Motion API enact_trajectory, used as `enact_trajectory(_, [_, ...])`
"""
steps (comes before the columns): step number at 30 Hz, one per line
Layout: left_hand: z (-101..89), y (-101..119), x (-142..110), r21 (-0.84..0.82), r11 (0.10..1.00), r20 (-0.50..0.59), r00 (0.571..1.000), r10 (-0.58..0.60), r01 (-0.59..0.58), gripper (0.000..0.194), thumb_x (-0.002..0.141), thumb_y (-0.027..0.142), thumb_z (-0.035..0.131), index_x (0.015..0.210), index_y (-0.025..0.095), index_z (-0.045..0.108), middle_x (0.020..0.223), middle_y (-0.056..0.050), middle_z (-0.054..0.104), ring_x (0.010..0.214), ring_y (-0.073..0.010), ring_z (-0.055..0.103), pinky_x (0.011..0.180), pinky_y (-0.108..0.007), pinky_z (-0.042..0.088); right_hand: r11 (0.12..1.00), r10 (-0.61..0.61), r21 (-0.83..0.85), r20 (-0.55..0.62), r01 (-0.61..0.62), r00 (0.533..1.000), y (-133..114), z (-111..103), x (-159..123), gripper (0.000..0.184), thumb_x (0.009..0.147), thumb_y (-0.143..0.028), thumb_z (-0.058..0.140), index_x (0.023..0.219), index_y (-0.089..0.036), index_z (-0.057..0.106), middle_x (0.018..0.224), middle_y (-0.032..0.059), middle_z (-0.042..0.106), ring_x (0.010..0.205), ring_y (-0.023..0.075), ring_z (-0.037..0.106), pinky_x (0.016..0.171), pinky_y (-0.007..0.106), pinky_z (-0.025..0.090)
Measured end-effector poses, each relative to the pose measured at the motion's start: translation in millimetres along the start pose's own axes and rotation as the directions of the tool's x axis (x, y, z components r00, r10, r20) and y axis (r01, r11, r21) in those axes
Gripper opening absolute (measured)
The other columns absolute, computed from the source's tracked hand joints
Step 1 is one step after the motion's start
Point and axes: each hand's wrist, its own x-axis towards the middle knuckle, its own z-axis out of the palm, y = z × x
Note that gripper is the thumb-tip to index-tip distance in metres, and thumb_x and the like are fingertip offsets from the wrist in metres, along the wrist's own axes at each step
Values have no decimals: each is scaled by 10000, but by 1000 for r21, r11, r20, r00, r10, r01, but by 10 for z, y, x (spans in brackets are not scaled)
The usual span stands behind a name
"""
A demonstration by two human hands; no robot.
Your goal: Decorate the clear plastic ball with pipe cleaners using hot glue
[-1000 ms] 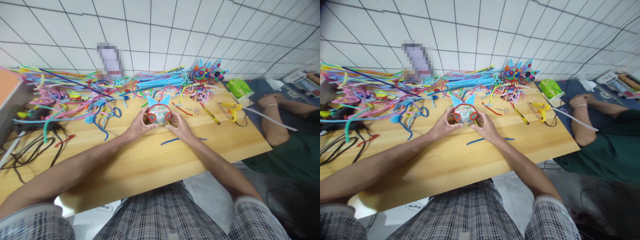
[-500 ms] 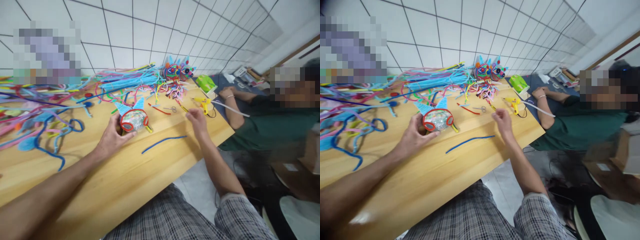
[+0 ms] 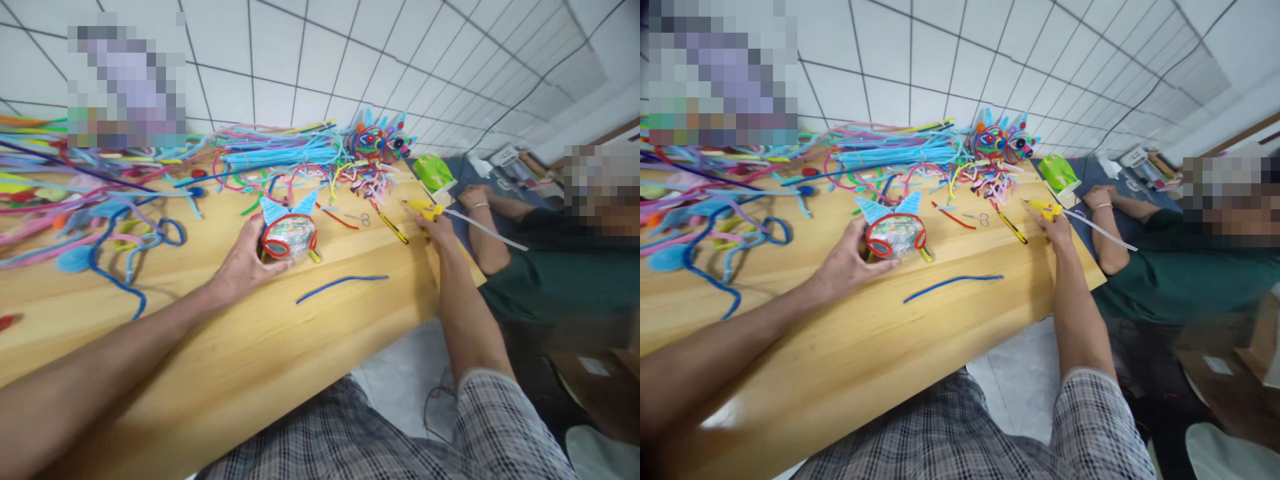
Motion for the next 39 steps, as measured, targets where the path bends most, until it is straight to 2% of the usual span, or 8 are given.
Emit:
enact_trajectory(6, [22,-8,21,-47,998,26,999,-44,45,986,701,432,980,1490,219,429,1460,-142,611,1352,-334,662,1199,-502,553,991,28,131,73,-38,997,-355,122,-136,213,832,-418,760,839,-213,703,705,5,681,617,162,574,632,318,496])
enact_trajectory(10, [28,47,35,-64,994,37,996,-86,88,993,688,430,966,1469,219,390,1428,-136,632,1289,-321,705,1126,-474,597,961,-187,249,264,120,946,-812,210,-518,369,801,-587,775,878,-226,768,763,47,738,652,189,612,639,335,510])
enact_trajectory(13, [24,95,48,-36,995,26,995,-96,97,982,690,428,950,1466,198,395,1426,-158,636,1282,-335,712,1108,-487,605,926,-320,314,364,208,875,-1181,251,-828,412,798,-647,782,723,-245,733,817,74,768,714,206,636,643,338,510])
enact_trajectory(16, [31,120,73,40,998,-12,998,-55,55,968,695,423,942,1475,170,426,1422,-186,640,1294,-362,701,1118,-518,595,919,-358,315,417,237,835,-1477,276,-1061,474,813,-688,775,663,-246,694,752,62,736,669,186,599,591,314,480])
enact_trajectory(20, [88,135,123,176,982,-85,993,78,-62,972,687,372,959,1505,190,466,1509,-190,612,1427,-398,612,1223,-552,515,932,-331,284,404,227,853,-1733,344,-1254,512,691,-705,878,772,-230,705,735,30,706,633,180,607,556,313,495])
enact_trajectory(26, [198,152,143,283,949,-93,981,169,-136,1031,753,440,969,1613,243,435,1517,-178,561,1449,-405,557,1239,-589,501,870,-493,119,279,479,824,-1860,495,-1509,485,738,-692,888,773,-232,738,681,31,714,604,222,660,598,378,578])
enact_trajectory(31, [204,137,124,210,956,-55,973,223,-207,1063,783,428,966,1656,263,381,1554,-173,473,1516,-381,499,1251,-557,532,780,-615,16,200,625,763,-1848,453,-1673,411,853,-550,842,1129,-252,785,879,54,820,576,210,658,628,401,613])
enact_trajectory(39, [239,60,132,186,943,-76,953,293,-275,966,838,462,922,1627,241,411,1557,-201,477,1494,-394,513,1252,-598,518,537,-796,-136,244,833,553,-1971,314,-1695,294,897,-275,750,1190,-295,745,1063,85,829,894,302,810,828,449,660])
